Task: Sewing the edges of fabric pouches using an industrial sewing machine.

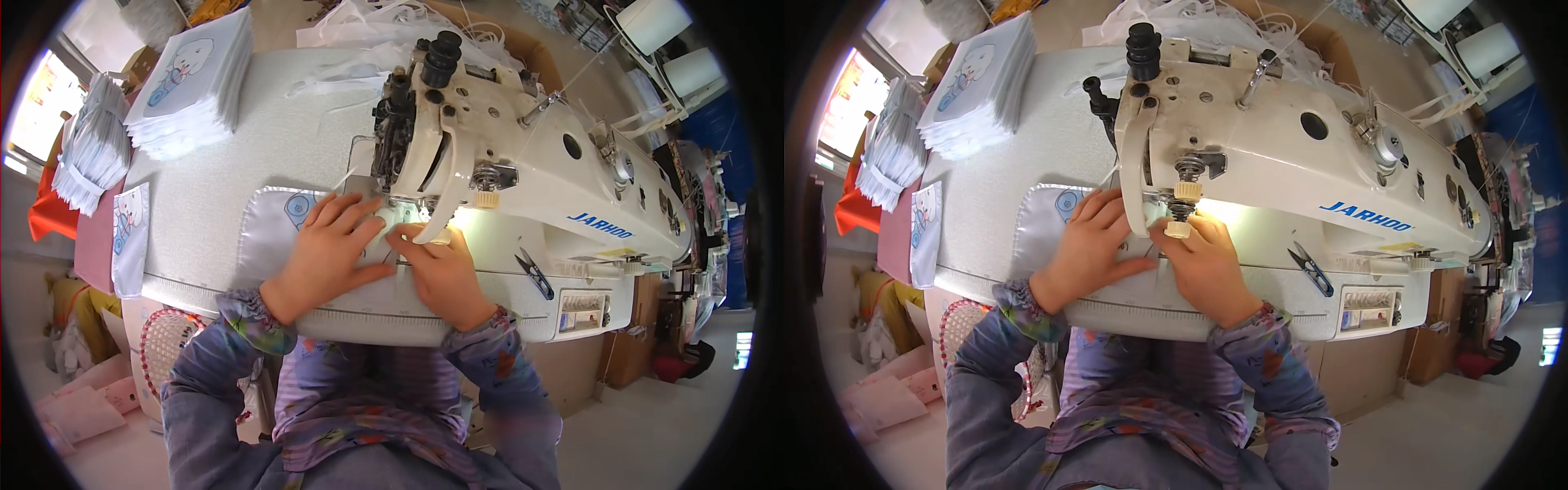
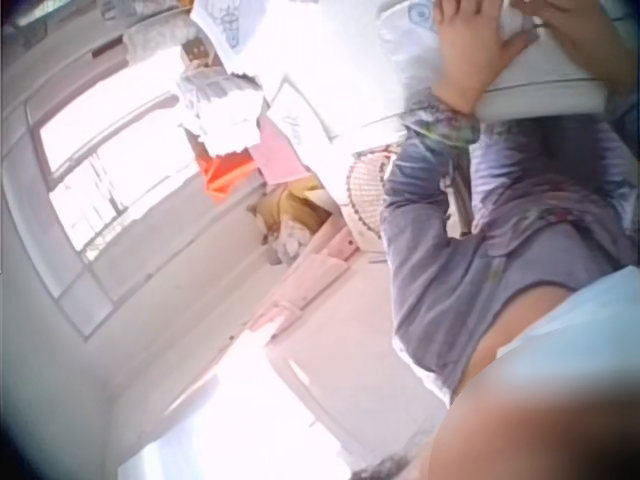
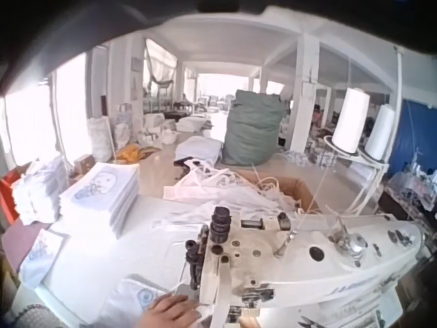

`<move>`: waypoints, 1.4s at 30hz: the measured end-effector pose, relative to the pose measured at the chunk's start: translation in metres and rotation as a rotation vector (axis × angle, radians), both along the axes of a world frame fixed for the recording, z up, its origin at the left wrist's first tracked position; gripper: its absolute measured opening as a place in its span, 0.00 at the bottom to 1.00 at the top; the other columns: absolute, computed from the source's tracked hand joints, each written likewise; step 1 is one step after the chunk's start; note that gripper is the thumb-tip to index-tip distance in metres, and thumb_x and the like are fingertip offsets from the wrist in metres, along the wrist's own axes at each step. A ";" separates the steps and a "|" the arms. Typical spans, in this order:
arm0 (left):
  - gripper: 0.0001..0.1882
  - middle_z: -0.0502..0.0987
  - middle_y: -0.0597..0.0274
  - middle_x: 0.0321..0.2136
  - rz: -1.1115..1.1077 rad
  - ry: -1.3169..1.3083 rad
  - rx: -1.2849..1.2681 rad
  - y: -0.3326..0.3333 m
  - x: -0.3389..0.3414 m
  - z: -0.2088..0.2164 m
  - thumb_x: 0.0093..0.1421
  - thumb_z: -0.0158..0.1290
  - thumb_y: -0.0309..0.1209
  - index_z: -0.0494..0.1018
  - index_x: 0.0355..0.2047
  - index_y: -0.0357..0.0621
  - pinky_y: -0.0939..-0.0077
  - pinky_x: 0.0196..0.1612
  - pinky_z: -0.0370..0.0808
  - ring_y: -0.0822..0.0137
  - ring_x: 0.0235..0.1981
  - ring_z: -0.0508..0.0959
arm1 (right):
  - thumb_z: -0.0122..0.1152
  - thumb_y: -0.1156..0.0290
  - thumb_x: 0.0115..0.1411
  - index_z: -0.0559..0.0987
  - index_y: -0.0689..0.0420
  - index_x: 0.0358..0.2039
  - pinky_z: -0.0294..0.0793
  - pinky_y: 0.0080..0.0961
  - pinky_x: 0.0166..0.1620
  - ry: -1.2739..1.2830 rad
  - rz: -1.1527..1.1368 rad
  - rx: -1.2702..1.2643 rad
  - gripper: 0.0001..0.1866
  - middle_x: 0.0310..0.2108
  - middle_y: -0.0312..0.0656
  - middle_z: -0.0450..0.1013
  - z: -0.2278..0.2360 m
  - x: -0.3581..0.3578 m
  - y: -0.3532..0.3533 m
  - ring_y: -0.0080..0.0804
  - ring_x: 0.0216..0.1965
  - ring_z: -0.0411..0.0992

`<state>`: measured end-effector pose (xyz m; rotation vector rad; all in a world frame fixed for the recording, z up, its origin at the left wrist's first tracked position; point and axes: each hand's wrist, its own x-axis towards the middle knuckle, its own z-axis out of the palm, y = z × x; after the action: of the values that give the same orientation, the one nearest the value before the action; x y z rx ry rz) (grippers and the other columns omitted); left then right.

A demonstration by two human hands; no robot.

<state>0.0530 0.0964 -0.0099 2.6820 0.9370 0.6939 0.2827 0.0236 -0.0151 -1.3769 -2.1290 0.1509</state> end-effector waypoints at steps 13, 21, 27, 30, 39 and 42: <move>0.16 0.80 0.66 0.49 -0.226 -0.101 -0.251 0.027 -0.025 0.005 0.52 0.64 0.22 0.86 0.40 0.55 0.36 0.76 0.59 0.55 0.61 0.77 | 0.59 0.85 0.56 0.84 0.53 0.59 0.74 0.45 0.60 0.012 0.029 -0.033 0.29 0.58 0.42 0.81 0.003 -0.001 0.004 0.44 0.59 0.78; 0.17 0.79 0.67 0.49 -0.242 -0.118 -0.175 0.065 -0.015 -0.001 0.52 0.63 0.21 0.87 0.40 0.56 0.35 0.76 0.58 0.57 0.60 0.77 | 0.60 0.84 0.57 0.85 0.53 0.58 0.76 0.44 0.59 0.010 -0.007 -0.025 0.27 0.58 0.42 0.81 -0.001 -0.002 0.004 0.45 0.57 0.78; 0.15 0.80 0.66 0.48 -0.225 -0.150 -0.137 0.091 -0.009 -0.007 0.53 0.63 0.21 0.87 0.38 0.55 0.36 0.76 0.58 0.58 0.59 0.78 | 0.60 0.84 0.58 0.85 0.53 0.58 0.76 0.43 0.58 0.038 -0.022 -0.020 0.27 0.58 0.43 0.81 0.002 -0.006 0.005 0.49 0.54 0.78; 0.12 0.82 0.63 0.46 -0.135 -0.206 -0.116 0.097 -0.009 -0.013 0.55 0.61 0.21 0.87 0.37 0.51 0.41 0.72 0.66 0.56 0.55 0.81 | 0.59 0.84 0.58 0.85 0.53 0.58 0.76 0.43 0.57 0.040 -0.053 -0.045 0.27 0.59 0.44 0.80 0.000 -0.003 0.003 0.51 0.54 0.78; 0.18 0.86 0.50 0.41 0.725 -0.205 0.035 0.137 -0.080 -0.003 0.70 0.56 0.25 0.78 0.59 0.43 0.63 0.44 0.81 0.54 0.39 0.86 | 0.57 0.85 0.58 0.84 0.55 0.59 0.76 0.45 0.57 -0.007 -0.109 -0.100 0.28 0.59 0.46 0.80 -0.008 -0.002 0.005 0.54 0.53 0.78; 0.19 0.85 0.53 0.41 0.739 -0.375 -0.259 0.120 -0.091 0.017 0.69 0.56 0.23 0.77 0.61 0.42 0.66 0.41 0.79 0.58 0.35 0.85 | 0.56 0.86 0.58 0.83 0.56 0.59 0.76 0.44 0.57 -0.002 -0.120 -0.099 0.28 0.59 0.47 0.80 -0.015 -0.002 0.006 0.54 0.52 0.78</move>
<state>-0.0376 0.2165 0.0069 1.8499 1.7611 1.0654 0.2808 0.0297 -0.0305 -1.5577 -2.0582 0.2093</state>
